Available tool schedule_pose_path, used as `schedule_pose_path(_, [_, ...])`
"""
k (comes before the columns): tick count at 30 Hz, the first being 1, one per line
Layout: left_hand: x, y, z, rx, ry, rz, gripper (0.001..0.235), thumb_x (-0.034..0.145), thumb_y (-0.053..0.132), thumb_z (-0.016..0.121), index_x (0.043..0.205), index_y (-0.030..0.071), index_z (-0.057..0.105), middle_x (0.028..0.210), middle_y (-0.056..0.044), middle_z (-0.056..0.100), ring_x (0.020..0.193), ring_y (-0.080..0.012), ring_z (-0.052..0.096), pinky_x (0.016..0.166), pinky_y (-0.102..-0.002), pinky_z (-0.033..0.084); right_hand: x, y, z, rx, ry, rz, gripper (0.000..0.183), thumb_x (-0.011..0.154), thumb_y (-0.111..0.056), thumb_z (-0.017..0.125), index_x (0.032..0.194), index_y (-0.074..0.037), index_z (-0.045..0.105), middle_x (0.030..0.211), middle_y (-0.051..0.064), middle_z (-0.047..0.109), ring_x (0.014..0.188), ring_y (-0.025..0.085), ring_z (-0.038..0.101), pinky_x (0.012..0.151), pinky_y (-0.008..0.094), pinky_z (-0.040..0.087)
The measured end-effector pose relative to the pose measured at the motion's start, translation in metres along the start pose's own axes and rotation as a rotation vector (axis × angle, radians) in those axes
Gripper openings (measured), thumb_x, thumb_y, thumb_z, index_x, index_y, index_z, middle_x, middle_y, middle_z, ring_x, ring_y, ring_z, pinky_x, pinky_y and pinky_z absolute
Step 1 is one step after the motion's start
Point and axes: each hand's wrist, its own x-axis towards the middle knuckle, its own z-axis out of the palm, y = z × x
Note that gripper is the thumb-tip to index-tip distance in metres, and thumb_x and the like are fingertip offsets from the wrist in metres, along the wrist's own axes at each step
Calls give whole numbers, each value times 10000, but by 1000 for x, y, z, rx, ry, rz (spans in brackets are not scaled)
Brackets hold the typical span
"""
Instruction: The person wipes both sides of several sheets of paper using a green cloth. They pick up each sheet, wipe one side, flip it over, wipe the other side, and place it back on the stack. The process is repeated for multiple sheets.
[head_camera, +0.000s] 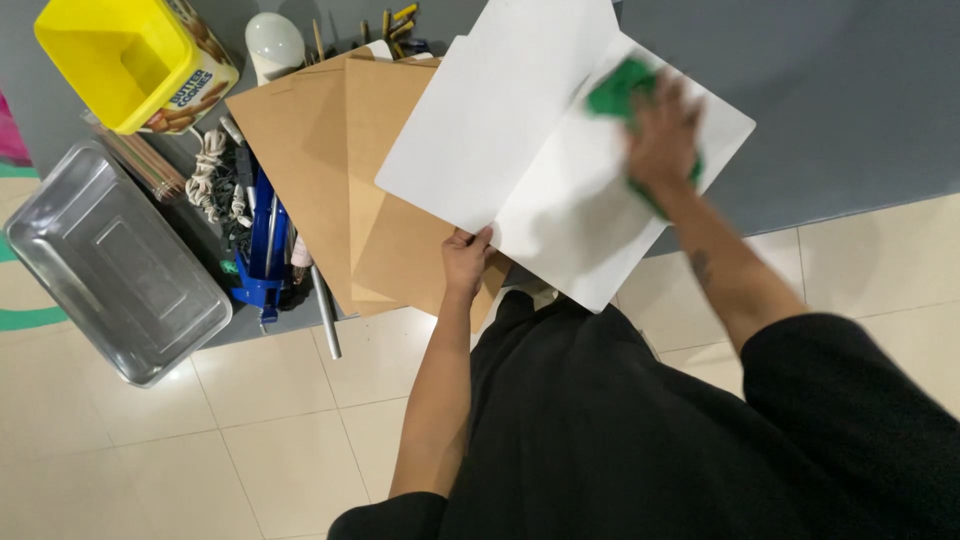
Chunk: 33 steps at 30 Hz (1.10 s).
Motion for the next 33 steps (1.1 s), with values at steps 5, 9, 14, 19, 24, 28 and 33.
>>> schedule_pose_path(5, [-12,21,7,26,2,16,96,922,59,737,970,-24,749,877,-53,724,722,-108,643,618,-256,559,15,2,-19,86,98,112,602,1154,-409,482,1602,-11,430,1710,270,183,1571,476,168,1264,630,67])
schedule_pose_path(9, [-3,14,2,61,-12,-27,130,936,64,746,952,-65,737,866,-74,724,705,-125,653,630,-262,587,-29,-142,-52,313,-190,-12,706,948,-273,528,1519,117,385,1578,286,409,1497,382,345,1302,538,124])
schedule_pose_path(14, [17,-7,-12,9,-64,23,109,898,15,719,983,-50,699,858,-65,703,702,-126,664,598,-266,568,-59,-185,15,104,-123,-428,576,1024,-449,456,1476,-93,487,1633,196,353,1512,399,298,1224,572,128])
schedule_pose_path(19, [4,11,-3,56,-84,-21,113,936,68,727,981,-36,729,862,-53,728,700,-117,659,619,-250,579,37,-95,9,73,-127,-177,605,1053,-389,407,1570,-75,435,1655,195,333,1526,369,294,1263,557,145])
schedule_pose_path(24, [-8,23,4,-11,-45,-57,112,934,76,726,995,-19,726,863,-48,702,697,-115,648,608,-269,582,76,-37,-27,-71,-84,114,649,1113,-458,186,1640,-90,280,1713,200,162,1577,366,142,1273,530,64])
schedule_pose_path(28, [-6,21,1,-7,-67,-41,96,931,68,723,988,-8,709,886,-56,716,737,-119,682,647,-285,623,19,-87,11,-4,44,128,641,1130,-419,223,1662,-63,246,1716,202,155,1585,367,130,1280,525,48])
schedule_pose_path(33, [7,3,-6,-58,-72,23,103,905,32,641,965,-19,707,877,-64,722,720,-149,711,631,-310,635,-100,-182,27,122,43,-386,612,1016,-460,492,1494,-79,471,1618,225,336,1502,392,276,1208,570,160])
